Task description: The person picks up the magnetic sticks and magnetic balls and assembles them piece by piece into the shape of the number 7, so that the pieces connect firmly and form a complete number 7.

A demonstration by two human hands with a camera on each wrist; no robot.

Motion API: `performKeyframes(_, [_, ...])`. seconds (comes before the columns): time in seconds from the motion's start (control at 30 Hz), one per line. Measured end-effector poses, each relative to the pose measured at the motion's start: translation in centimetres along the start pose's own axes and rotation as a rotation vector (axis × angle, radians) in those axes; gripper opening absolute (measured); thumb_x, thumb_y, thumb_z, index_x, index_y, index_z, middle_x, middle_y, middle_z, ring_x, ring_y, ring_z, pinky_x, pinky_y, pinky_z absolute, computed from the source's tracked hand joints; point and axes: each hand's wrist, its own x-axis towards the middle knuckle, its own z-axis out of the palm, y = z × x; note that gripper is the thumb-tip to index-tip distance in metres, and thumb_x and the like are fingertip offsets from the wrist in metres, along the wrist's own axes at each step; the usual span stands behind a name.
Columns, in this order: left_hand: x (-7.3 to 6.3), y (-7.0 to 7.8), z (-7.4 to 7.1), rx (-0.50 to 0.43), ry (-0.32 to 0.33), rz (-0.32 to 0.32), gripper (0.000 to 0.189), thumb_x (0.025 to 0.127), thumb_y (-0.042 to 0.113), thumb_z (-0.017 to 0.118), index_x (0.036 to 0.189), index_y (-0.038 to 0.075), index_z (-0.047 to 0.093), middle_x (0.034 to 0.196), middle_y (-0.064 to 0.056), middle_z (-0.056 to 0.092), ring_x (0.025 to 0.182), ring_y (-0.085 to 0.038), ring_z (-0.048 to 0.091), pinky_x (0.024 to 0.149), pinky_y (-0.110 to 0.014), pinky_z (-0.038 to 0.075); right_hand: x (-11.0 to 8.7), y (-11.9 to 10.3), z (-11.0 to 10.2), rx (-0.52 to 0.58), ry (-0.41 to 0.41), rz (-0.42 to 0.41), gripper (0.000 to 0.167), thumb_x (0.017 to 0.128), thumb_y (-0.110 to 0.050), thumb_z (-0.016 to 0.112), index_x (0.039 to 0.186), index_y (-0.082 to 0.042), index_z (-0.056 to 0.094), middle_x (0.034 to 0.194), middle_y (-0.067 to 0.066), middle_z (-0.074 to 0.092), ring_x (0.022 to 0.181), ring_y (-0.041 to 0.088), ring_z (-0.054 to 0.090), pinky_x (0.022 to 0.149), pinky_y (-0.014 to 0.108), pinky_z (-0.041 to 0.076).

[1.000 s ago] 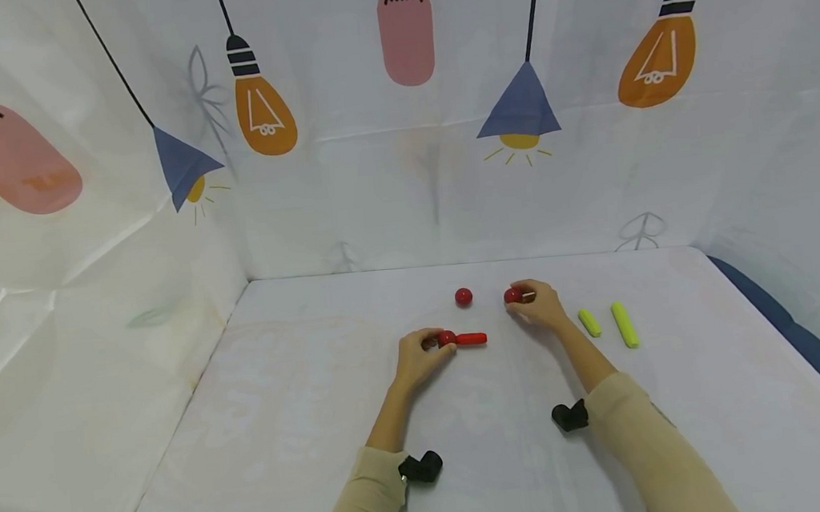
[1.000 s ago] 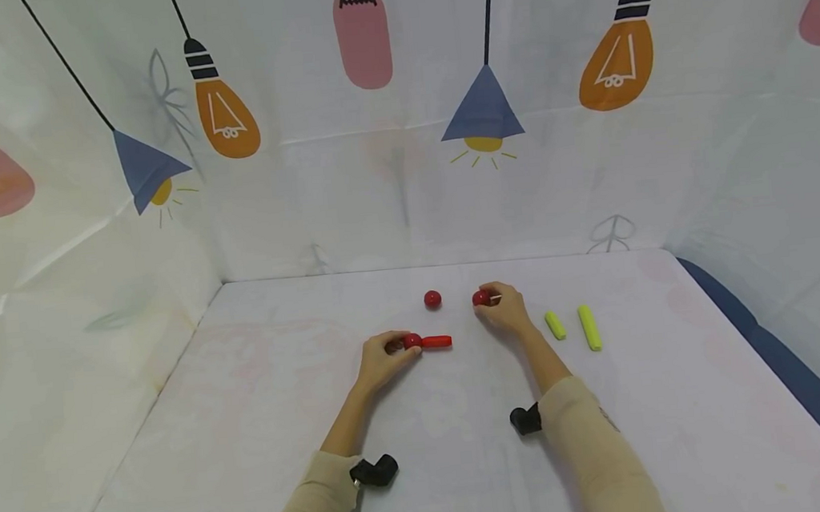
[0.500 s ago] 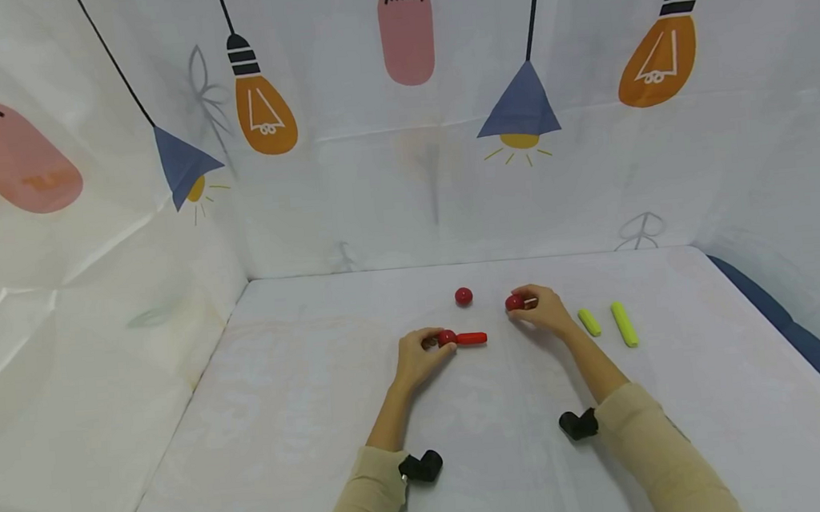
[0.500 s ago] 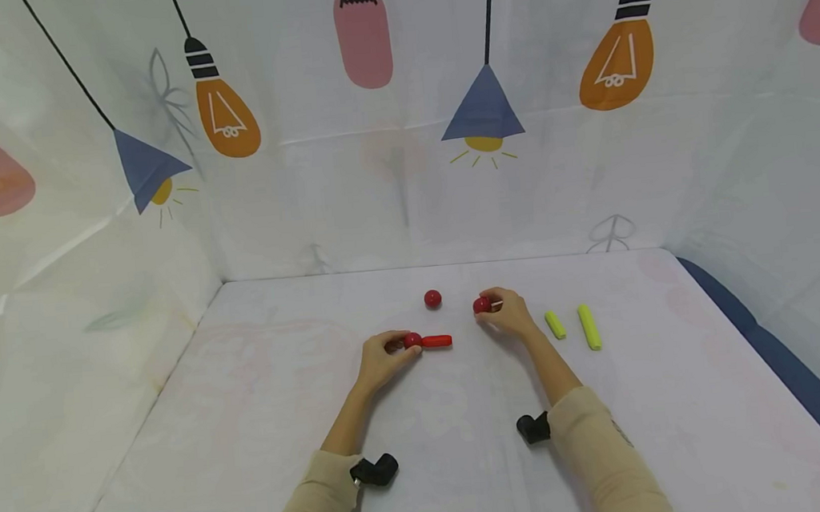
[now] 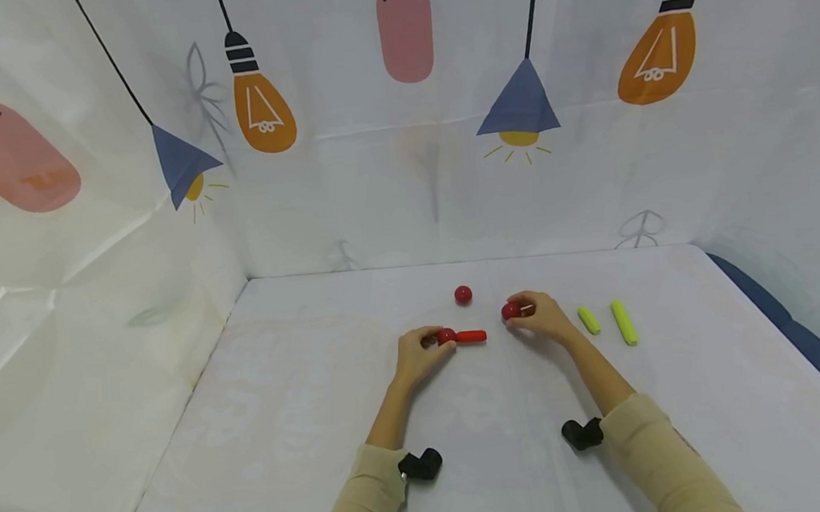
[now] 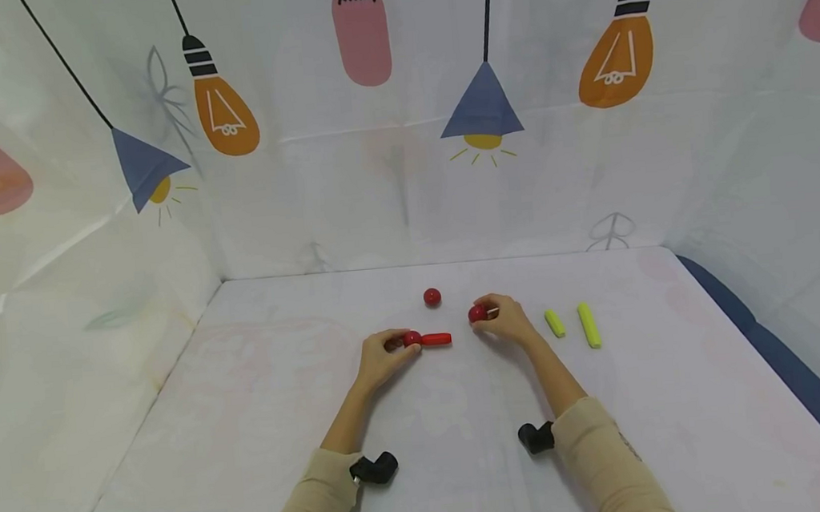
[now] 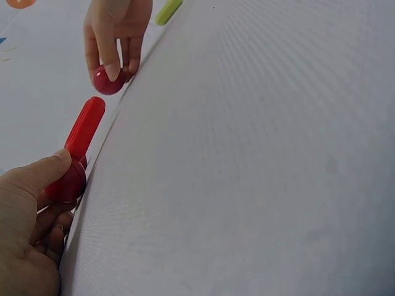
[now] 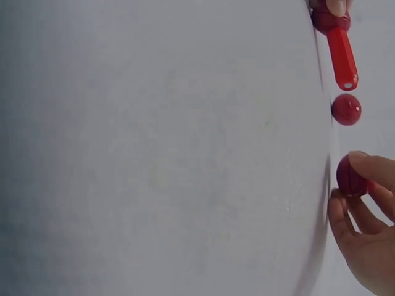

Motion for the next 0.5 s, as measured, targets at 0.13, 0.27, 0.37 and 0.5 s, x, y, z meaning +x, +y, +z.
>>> performKeyframes(0.13, [0.1,0.0,0.0,-0.002,-0.001,-0.006,0.036,0.08,0.022,0.075,0.107,-0.002,0.069,0.097,-0.013,0.068,0.088,-0.023,0.06,0.079,-0.034,0.051,-0.3,-0.2,0.1,0.0,-0.023,0.009,0.045,0.084,-0.015,0.069,0.124,0.002,0.054,0.119,0.022,0.057,0.104,0.034,0.053,0.088,0.044,0.048])
performKeyframes(0.27, [0.0,0.0,0.0,-0.006,0.0,-0.011,0.036,0.08,0.022,0.075,0.106,-0.001,0.069,0.097,-0.013,0.068,0.088,-0.023,0.06,0.079,-0.036,0.051,-0.6,-0.3,0.3,0.006,-0.046,0.006,0.046,0.083,-0.016,0.07,0.122,0.003,0.055,0.116,0.022,0.058,0.103,0.033,0.056,0.088,0.043,0.048])
performKeyframes(0.37, [0.0,0.1,0.0,-0.012,0.001,-0.009,0.036,0.079,0.022,0.075,0.106,-0.002,0.069,0.097,-0.013,0.068,0.088,-0.023,0.06,0.079,-0.036,0.051,-0.8,-0.5,0.4,0.013,-0.055,-0.005,0.046,0.081,-0.016,0.072,0.12,0.004,0.056,0.114,0.022,0.059,0.1,0.032,0.057,0.086,0.043,0.048])
performKeyframes(0.5, [0.0,0.1,0.0,-0.009,0.001,-0.012,0.035,0.08,0.022,0.075,0.106,-0.001,0.069,0.097,-0.013,0.068,0.088,-0.023,0.06,0.079,-0.035,0.051,-1.2,-0.7,0.8,0.013,-0.064,0.004,0.045,0.081,-0.017,0.072,0.119,0.003,0.057,0.113,0.02,0.059,0.099,0.031,0.057,0.085,0.041,0.049])
